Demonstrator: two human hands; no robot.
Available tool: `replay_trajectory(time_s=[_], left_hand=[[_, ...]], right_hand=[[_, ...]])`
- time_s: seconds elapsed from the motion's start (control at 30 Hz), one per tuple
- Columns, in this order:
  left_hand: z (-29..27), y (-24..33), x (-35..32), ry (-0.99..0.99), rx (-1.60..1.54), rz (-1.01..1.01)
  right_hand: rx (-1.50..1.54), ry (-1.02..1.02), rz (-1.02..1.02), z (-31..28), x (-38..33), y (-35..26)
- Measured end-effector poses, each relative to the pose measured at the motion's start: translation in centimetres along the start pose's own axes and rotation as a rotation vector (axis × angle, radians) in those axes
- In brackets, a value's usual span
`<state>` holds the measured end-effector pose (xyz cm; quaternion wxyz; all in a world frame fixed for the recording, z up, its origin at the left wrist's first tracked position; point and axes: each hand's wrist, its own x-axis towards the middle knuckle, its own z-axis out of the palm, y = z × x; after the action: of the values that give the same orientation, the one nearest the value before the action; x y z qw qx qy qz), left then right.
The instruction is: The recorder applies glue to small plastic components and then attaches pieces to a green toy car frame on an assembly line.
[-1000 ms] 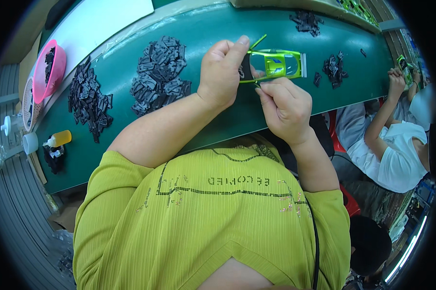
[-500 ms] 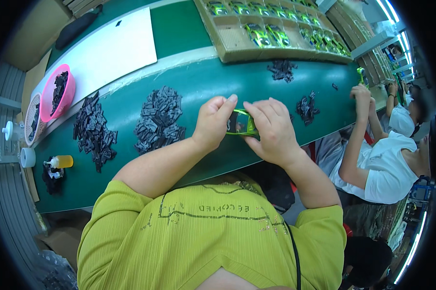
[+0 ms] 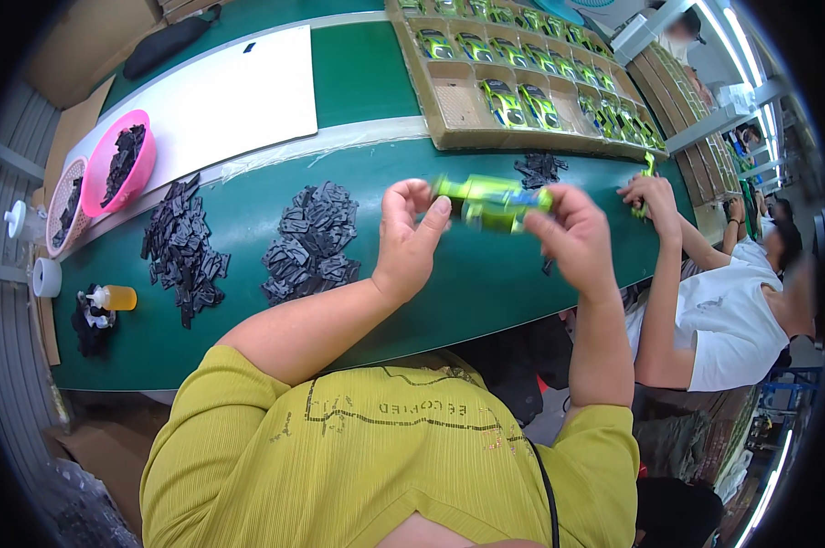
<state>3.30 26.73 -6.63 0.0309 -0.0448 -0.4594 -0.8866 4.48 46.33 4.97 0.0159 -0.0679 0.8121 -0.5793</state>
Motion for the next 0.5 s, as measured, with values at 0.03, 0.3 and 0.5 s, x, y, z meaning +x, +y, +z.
replay_trajectory(time_s=[0.03,0.3,0.5], left_hand=[[-0.1,-0.2,0.4,0.024,0.151,0.078],[0.5,0.3,-0.3,-0.117,0.356,0.021],[0.3,0.5,-0.6,-0.1,0.332,-0.02]], right_hand=[[-0.093,0.091,-0.064,-0.2,1.1,-0.1],[-1.005,0.362,-0.525,2.7,13.1,2.0],[-1.022,0.066,-0.51,5.4,14.8,2.5]])
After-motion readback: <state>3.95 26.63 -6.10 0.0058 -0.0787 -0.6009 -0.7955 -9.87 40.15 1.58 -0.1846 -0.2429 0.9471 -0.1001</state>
